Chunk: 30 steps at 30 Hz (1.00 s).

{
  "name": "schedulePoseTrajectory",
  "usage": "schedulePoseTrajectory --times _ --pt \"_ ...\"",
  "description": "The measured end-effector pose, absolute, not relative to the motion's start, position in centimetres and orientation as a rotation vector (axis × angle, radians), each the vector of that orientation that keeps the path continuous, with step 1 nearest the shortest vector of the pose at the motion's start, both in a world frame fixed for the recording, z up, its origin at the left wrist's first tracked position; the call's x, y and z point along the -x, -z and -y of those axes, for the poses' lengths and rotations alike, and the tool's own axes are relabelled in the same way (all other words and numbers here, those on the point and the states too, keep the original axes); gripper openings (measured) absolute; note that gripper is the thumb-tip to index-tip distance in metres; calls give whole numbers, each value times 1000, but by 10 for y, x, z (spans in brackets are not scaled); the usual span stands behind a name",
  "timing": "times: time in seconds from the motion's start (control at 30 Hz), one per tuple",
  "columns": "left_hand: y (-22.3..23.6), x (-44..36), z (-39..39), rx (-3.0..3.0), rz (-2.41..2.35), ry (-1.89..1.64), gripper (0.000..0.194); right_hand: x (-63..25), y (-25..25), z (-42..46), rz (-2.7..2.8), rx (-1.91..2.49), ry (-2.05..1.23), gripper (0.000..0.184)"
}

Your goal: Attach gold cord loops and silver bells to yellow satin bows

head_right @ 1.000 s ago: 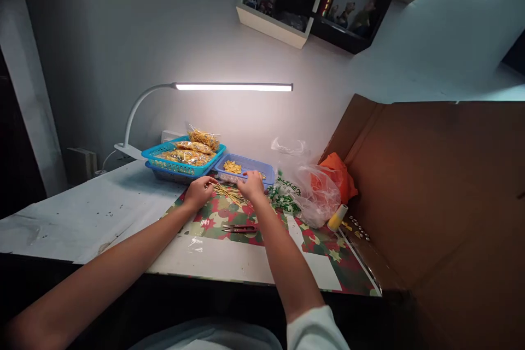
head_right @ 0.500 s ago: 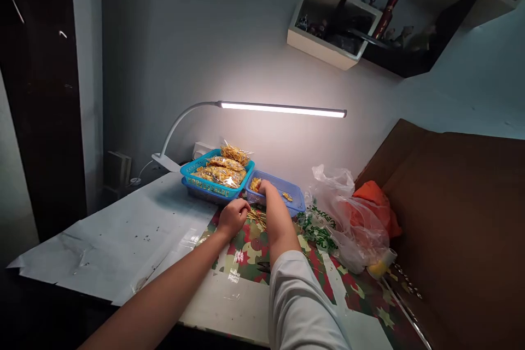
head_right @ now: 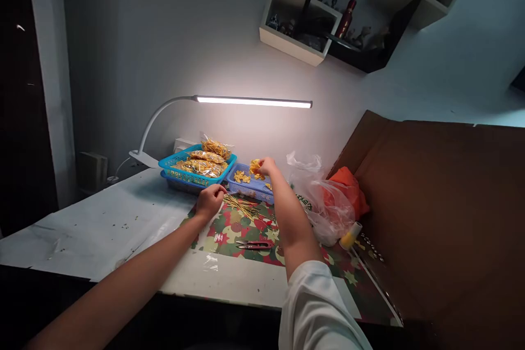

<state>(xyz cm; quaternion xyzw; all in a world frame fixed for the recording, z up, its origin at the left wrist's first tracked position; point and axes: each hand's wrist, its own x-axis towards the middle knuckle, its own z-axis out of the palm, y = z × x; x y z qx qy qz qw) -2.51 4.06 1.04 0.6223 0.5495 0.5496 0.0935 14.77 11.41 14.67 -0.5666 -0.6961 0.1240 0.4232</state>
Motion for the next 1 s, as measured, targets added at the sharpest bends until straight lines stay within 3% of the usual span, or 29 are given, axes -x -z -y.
schedulePoseTrajectory --times 0.4,0.8,1.0 --pt "-18 32 -32 -1697 -1648 -1632 22 -108 -38 -36 2026 1279 -714 27" --pt "-22 41 -33 -1651 -1629 -1911 24 -162 1 -39 1574 1043 -890 30" --pt "-27 17 -17 -2005 -1332 -1633 21 -171 4 -35 1437 907 -980 31"
